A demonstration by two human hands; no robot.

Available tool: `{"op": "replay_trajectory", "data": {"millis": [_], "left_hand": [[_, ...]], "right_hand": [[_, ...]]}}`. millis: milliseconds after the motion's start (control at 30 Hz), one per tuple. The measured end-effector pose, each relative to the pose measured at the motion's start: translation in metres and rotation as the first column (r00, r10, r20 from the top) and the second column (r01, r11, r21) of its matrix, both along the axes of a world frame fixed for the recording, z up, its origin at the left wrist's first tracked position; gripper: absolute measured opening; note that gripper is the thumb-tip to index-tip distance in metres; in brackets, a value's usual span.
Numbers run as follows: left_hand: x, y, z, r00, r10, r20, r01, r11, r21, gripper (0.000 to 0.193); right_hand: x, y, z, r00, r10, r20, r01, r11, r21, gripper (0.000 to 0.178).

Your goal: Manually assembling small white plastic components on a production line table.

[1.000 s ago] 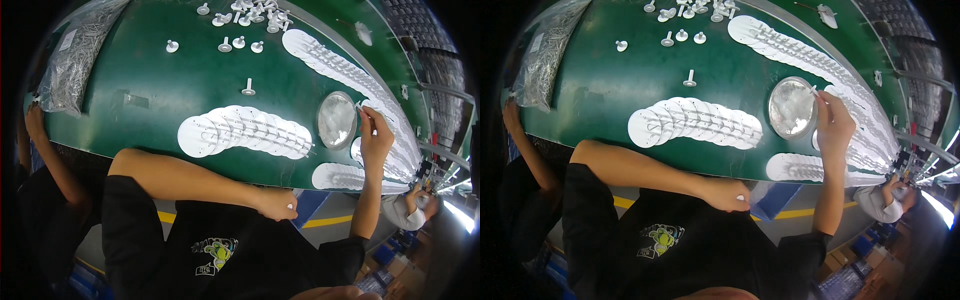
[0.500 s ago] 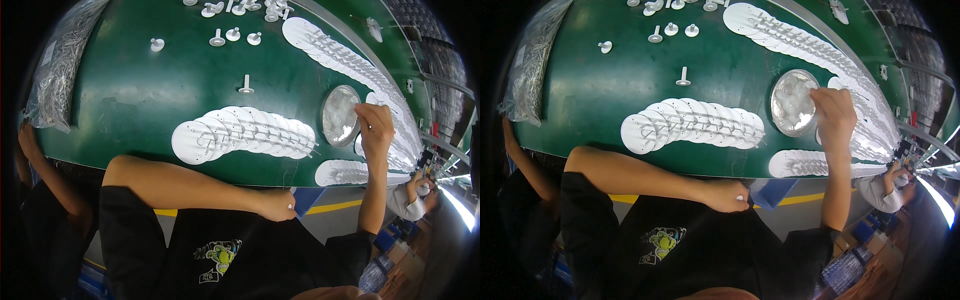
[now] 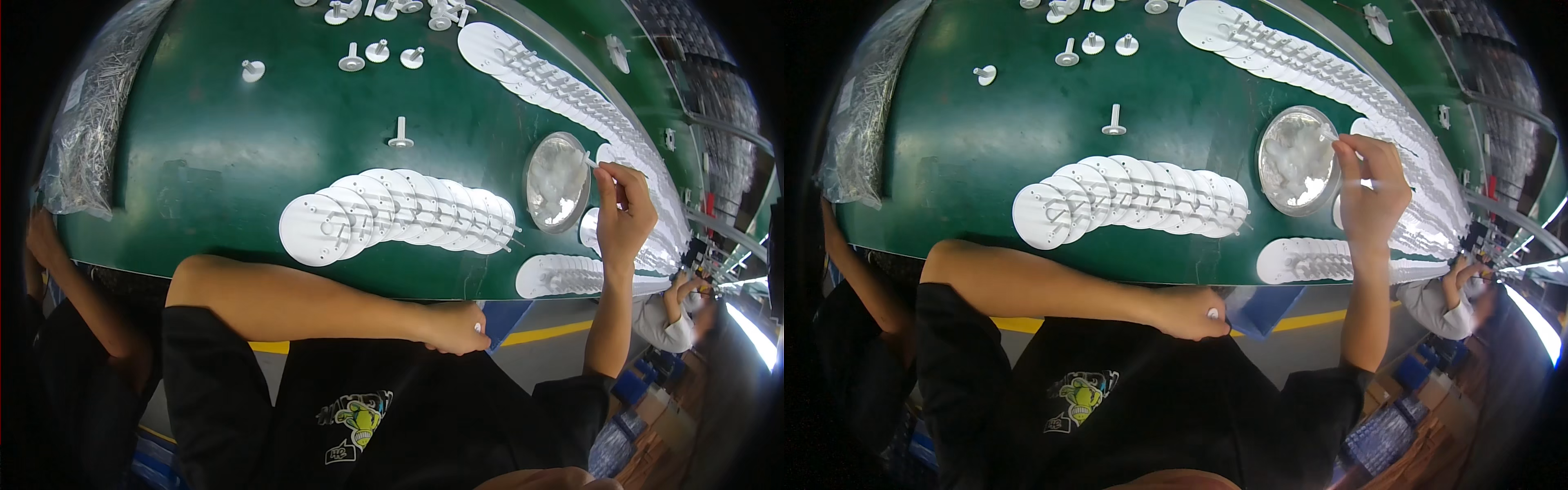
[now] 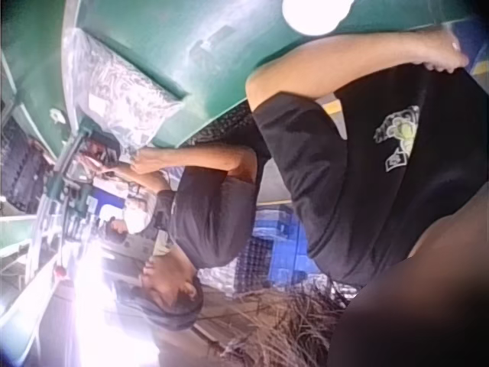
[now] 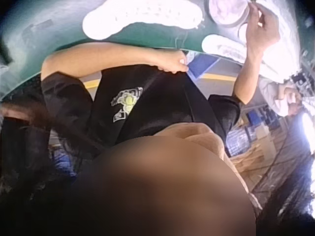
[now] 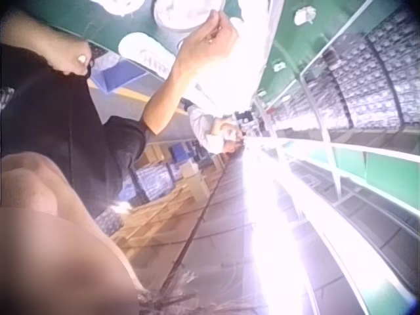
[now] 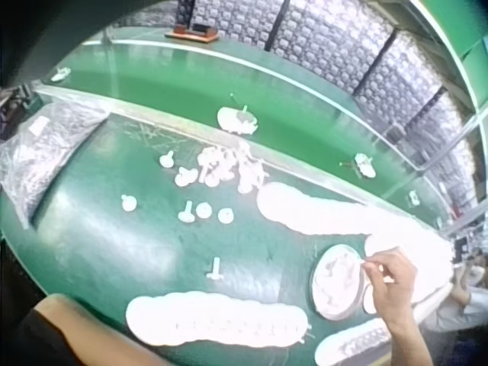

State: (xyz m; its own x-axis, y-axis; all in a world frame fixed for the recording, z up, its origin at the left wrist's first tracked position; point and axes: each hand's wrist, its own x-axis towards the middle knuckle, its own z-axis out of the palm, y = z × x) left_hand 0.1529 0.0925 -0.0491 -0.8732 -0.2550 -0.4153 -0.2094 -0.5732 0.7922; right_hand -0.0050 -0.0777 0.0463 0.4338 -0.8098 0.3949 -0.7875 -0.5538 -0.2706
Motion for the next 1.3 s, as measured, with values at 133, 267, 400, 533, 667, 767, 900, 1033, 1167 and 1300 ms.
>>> {"op": "replay_trajectory", "data": {"millis": [133,267,400,533,667,767,900,1033,1167,1300], "left_hand": [[0.005,-0.007,0.009,0.999,-0.025,0.036,0.021,0.992,0.123,0.028],[0.007,-0.006,0.011,0.999,-0.010,0.035,0.004,0.989,0.150,0.028],[0.007,-0.007,0.014,0.999,0.030,-0.013,-0.028,0.989,0.147,0.027],[-0.001,0.003,0.000,0.989,0.121,-0.086,-0.119,0.992,0.033,0.028],[-0.002,0.004,0.000,0.958,0.167,-0.234,-0.172,0.985,-0.003,0.033],[-0.002,0.003,0.003,0.946,0.173,-0.272,-0.195,0.979,-0.054,0.039],[-0.002,0.004,0.004,0.947,0.182,-0.264,-0.192,0.981,-0.012,0.041],[-0.004,0.006,0.004,0.945,0.204,-0.257,-0.219,0.975,-0.030,0.043],[-0.001,0.002,0.009,0.945,0.220,-0.243,-0.217,0.975,0.037,0.043],[0.002,-0.004,0.012,0.933,0.221,-0.284,-0.226,0.974,0.018,0.043]], "right_hand": [[-0.001,0.005,-0.001,1.000,-0.016,0.023,0.015,1.000,0.025,0.010],[0.002,0.016,0.002,1.000,0.011,-0.010,-0.010,1.000,0.024,0.009],[0.005,0.042,0.023,0.998,0.057,-0.025,-0.054,0.992,0.117,0.009],[0.028,0.067,0.032,0.980,0.187,-0.075,-0.167,0.963,0.213,0.014],[0.029,0.075,0.030,0.948,0.301,-0.108,-0.263,0.926,0.271,0.020],[0.030,0.078,0.026,0.933,0.335,-0.135,-0.290,0.918,0.271,0.021],[0.033,0.081,0.024,0.917,0.362,-0.168,-0.319,0.917,0.240,0.021],[0.035,0.083,0.023,0.920,0.352,-0.172,-0.319,0.928,0.193,0.021],[0.036,0.084,0.021,0.920,0.355,-0.167,-0.323,0.927,0.189,0.022],[0.032,0.086,0.017,0.921,0.346,-0.179,-0.313,0.931,0.188,0.024]]}}
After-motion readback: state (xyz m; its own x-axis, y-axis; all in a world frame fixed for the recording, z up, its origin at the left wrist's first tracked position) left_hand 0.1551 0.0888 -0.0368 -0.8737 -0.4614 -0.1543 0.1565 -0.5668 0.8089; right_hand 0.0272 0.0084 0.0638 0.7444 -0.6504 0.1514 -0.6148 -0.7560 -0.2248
